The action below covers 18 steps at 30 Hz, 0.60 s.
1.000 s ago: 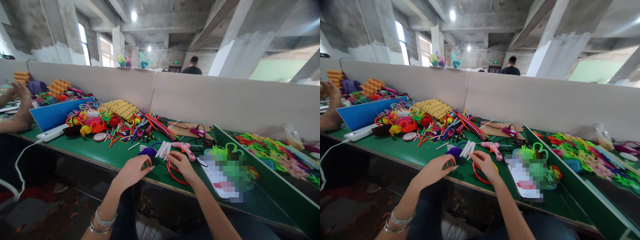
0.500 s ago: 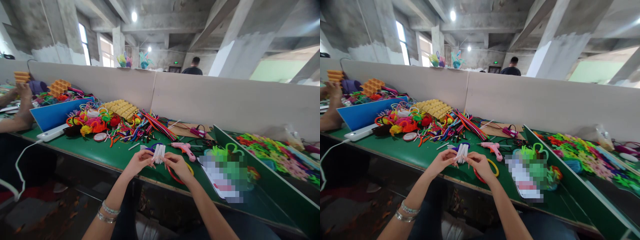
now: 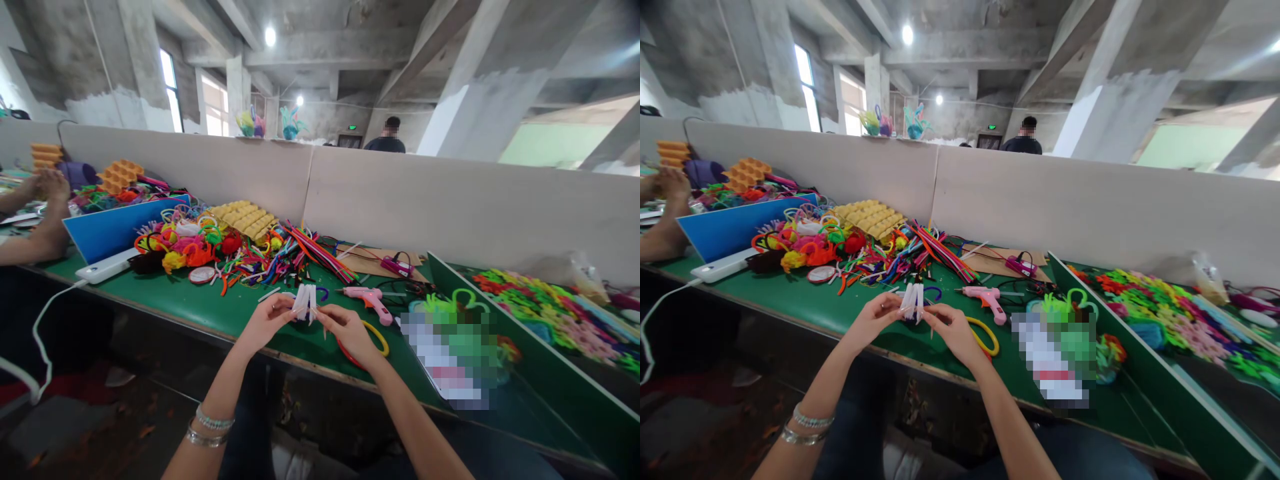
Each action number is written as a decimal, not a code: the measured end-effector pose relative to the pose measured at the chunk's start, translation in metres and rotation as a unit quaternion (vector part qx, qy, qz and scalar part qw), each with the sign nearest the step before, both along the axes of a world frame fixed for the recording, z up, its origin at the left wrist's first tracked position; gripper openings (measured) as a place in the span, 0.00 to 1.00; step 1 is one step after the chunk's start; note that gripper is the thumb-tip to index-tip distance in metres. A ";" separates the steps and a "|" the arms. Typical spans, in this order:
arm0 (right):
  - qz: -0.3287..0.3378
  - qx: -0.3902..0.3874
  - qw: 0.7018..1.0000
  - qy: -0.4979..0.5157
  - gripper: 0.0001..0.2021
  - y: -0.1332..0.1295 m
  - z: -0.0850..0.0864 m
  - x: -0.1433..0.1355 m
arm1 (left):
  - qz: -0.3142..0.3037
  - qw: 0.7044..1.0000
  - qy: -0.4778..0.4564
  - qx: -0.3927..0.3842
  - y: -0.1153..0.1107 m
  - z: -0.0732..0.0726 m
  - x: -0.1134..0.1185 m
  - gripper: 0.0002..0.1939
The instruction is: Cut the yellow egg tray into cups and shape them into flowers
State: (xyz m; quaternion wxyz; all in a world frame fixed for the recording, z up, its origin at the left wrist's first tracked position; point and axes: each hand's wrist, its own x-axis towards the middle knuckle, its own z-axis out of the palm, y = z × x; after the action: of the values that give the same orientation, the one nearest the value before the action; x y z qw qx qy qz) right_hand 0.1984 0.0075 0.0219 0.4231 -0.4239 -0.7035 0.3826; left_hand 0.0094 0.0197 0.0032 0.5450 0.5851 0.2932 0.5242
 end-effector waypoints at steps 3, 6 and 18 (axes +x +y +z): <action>-0.021 -0.004 0.999 -0.032 0.15 -0.001 0.006 0.001 | -0.002 1.000 0.001 -0.011 -0.001 0.002 -0.007 0.15; -0.067 0.058 0.994 -0.062 0.16 0.001 0.010 0.006 | -0.015 1.000 0.001 -0.028 -0.003 0.005 -0.016 0.16; -0.040 0.206 0.943 -0.259 0.35 0.009 -0.004 0.009 | 0.016 0.980 0.197 0.011 -0.003 0.008 -0.053 0.16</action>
State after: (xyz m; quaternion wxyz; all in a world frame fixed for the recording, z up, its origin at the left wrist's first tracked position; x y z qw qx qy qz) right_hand 0.2072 0.0169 0.0180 0.3191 -0.4395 -0.8349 0.0894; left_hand -0.0437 0.0172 0.0114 0.4615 0.6783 0.3983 0.4102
